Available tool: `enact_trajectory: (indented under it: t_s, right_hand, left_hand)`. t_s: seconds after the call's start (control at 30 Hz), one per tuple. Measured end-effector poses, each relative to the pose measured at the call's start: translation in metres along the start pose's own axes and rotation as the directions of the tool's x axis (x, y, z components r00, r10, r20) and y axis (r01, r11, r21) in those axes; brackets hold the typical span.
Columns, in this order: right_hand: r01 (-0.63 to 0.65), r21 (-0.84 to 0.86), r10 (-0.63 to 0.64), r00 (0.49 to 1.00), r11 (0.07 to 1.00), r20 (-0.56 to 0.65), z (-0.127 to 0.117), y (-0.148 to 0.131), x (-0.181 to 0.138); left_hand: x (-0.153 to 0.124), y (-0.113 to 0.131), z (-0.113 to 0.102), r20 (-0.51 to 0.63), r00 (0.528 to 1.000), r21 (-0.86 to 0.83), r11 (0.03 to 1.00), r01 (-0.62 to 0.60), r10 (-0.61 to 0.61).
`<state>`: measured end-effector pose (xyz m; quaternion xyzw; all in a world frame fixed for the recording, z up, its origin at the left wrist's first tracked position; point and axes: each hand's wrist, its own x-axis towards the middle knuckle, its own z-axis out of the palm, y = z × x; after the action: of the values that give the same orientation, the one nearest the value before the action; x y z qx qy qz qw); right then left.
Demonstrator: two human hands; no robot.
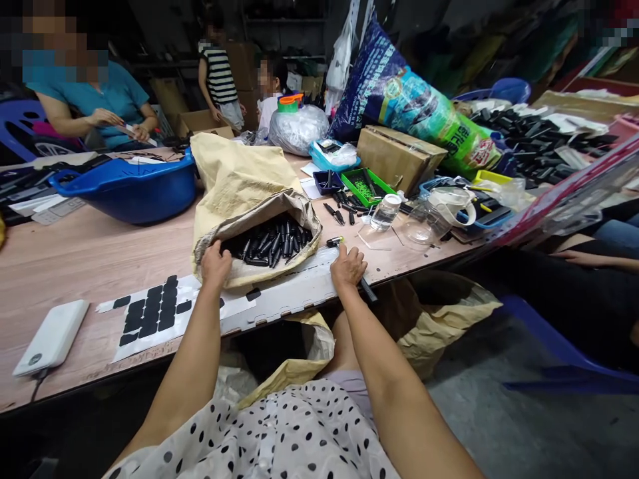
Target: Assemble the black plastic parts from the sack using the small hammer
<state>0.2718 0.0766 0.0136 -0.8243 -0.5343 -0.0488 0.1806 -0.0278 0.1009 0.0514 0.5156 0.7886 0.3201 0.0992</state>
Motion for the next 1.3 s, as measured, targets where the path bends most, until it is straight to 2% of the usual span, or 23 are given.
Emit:
enact_trajectory:
  t_s: [0.13,0.2,0.27,0.4,0.67,0.83,0.97,1.03,1.13,1.3]
  right_hand:
    - [-0.003,0.002,0.003,1.0,1.0,0.004,0.0,-0.002,-0.001]
    - [-0.005,0.006,0.005,1.0,1.0,0.009,0.0,-0.003,-0.002]
    - [0.002,0.017,-0.002,1.0,1.0,0.0,0.001,-0.003,-0.002]
    - [0.006,0.026,-0.005,1.0,1.0,-0.012,0.004,-0.003,-0.003]
    - [0.021,0.02,-0.02,0.999,1.0,-0.037,0.006,-0.001,-0.003]
    - [0.006,-0.001,-0.006,1.0,1.0,-0.029,0.003,-0.002,-0.003]
    - [0.009,-0.01,-0.009,1.0,1.0,-0.02,0.0,-0.003,-0.003]
    - [0.008,-0.016,-0.009,1.0,1.0,-0.007,-0.002,-0.003,-0.004]
    - [0.005,-0.019,-0.005,1.0,1.0,-0.003,-0.002,-0.003,-0.004]
    - [0.005,-0.021,-0.005,1.0,1.0,-0.01,0.0,-0.003,-0.003]
  left_hand:
    - [0.01,-0.003,-0.005,0.041,0.989,0.108,0.984,0.139,-0.144]
    - [0.01,-0.006,0.0,0.028,0.976,0.16,0.965,0.208,-0.215]
    - [0.009,-0.012,0.008,-0.006,0.974,0.161,0.961,0.225,-0.227]
    - [0.008,-0.026,0.023,-0.051,0.988,0.111,0.982,0.151,-0.146]
    - [-0.01,-0.022,0.035,-0.084,0.982,0.099,0.979,0.18,-0.172]
    - [-0.023,-0.013,0.033,-0.009,0.997,0.165,0.983,0.082,-0.081]
    - [-0.022,-0.009,0.032,0.037,0.998,0.195,0.98,0.038,-0.047]
    - [-0.02,-0.009,0.034,0.04,0.998,0.155,0.987,0.034,-0.041]
    - [-0.025,-0.011,0.038,0.021,0.999,0.035,0.999,-0.03,0.029]
    - [-0.057,-0.009,0.043,-0.019,0.993,-0.075,0.99,-0.117,0.116]
